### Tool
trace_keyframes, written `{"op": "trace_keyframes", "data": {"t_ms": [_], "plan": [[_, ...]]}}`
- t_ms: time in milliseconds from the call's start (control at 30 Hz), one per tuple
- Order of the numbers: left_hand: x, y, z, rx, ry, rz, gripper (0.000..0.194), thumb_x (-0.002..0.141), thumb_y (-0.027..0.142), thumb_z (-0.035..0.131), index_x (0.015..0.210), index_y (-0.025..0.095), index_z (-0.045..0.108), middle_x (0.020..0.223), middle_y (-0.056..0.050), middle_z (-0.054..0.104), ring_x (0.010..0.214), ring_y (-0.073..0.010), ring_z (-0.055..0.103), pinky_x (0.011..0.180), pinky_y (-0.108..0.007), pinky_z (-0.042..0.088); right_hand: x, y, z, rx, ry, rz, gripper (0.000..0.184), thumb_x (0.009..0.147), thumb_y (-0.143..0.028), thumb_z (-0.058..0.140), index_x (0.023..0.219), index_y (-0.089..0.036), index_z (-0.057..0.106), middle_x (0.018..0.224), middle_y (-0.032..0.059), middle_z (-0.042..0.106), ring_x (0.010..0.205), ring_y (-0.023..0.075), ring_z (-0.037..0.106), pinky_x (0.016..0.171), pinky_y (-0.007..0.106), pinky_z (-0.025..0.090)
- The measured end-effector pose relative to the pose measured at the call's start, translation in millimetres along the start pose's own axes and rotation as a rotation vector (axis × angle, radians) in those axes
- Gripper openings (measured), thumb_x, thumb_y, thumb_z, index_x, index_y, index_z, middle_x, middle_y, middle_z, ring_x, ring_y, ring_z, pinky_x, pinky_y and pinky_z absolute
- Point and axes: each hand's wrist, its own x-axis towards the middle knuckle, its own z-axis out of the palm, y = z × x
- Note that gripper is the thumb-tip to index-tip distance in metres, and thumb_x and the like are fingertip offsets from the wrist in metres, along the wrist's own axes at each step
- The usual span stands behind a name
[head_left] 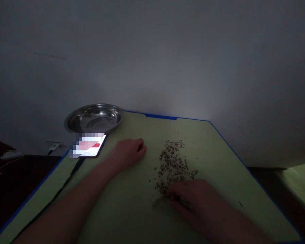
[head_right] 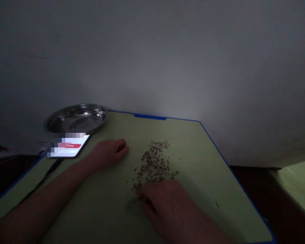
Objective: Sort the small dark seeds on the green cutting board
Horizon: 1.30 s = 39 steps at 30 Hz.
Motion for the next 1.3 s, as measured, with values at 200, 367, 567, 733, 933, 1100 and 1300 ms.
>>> {"op": "trace_keyframes", "data": {"t_ms": [200,367,567,733,933,1100,1300], "plan": [[1,0,-1.9,-0.004,-0.027,-0.014,0.035,0.089,0.044,0.033,0.082,0.021,0.059,0.074,-0.005,0.065,0.065,-0.0184,0.057,0.056,-0.029,0.030,10,6,-15,0.105,0.027,0.006,0.012,0.084,-0.019,0.055,0.087,-0.024,0.065,0.079,-0.0015,0.070,0.071,0.0156,0.062,0.064,0.028,0.041],[1,-1,-1.0,-0.035,-0.020,0.003,0.034,0.089,0.041,0.033,0.079,0.021,0.058,0.071,-0.005,0.064,0.061,-0.0176,0.055,0.055,-0.029,0.029,39,70,-58,0.376,0.230,0.253,0.009,0.084,-0.025,0.055,0.090,-0.019,0.057,0.063,-0.0019,0.065,0.047,0.0103,0.050,0.045,0.023,0.038],[1,-4,1.3,-0.049,-0.010,-0.010,0.034,0.089,0.041,0.033,0.077,0.021,0.057,0.069,-0.005,0.063,0.060,-0.0168,0.055,0.055,-0.029,0.030,80,162,-92,0.420,0.443,0.581,0.009,0.087,-0.024,0.056,0.088,-0.015,0.056,0.059,-0.0009,0.062,0.037,0.0082,0.046,0.039,0.023,0.040],[1,-4,-1.1,-0.075,0.017,-0.037,0.034,0.089,0.040,0.033,0.076,0.020,0.057,0.070,-0.005,0.064,0.062,-0.0171,0.056,0.054,-0.029,0.030,100,175,-78,0.440,0.363,0.688,0.028,0.092,-0.032,0.057,0.115,-0.016,0.058,0.111,0.0070,0.063,0.088,0.0183,0.064,0.074,0.037,0.054],[1,-4,-8.8,-0.062,0.075,-0.087,0.035,0.090,0.038,0.032,0.078,0.019,0.059,0.071,-0.006,0.065,0.061,-0.0170,0.057,0.055,-0.028,0.030,132,160,-66,0.447,0.288,0.646,0.033,0.092,-0.032,0.057,0.120,-0.016,0.056,0.120,0.0093,0.059,0.098,0.0219,0.062,0.081,0.042,0.053],[-1,-5,-14.5,-0.036,0.112,-0.083,0.036,0.091,0.039,0.031,0.080,0.020,0.060,0.070,-0.006,0.066,0.061,-0.0179,0.058,0.054,-0.029,0.030,158,148,-62,0.395,0.215,0.585,0.033,0.092,-0.032,0.057,0.121,-0.017,0.056,0.120,0.0092,0.059,0.099,0.0220,0.062,0.082,0.043,0.053],[-3,-5,-18.5,-0.029,0.181,-0.104,0.036,0.091,0.039,0.032,0.080,0.019,0.060,0.068,-0.005,0.065,0.060,-0.0174,0.058,0.055,-0.028,0.030,184,133,-58,0.305,0.111,0.468,0.032,0.092,-0.032,0.058,0.120,-0.017,0.057,0.120,0.0090,0.059,0.099,0.0224,0.061,0.082,0.043,0.052]]}}
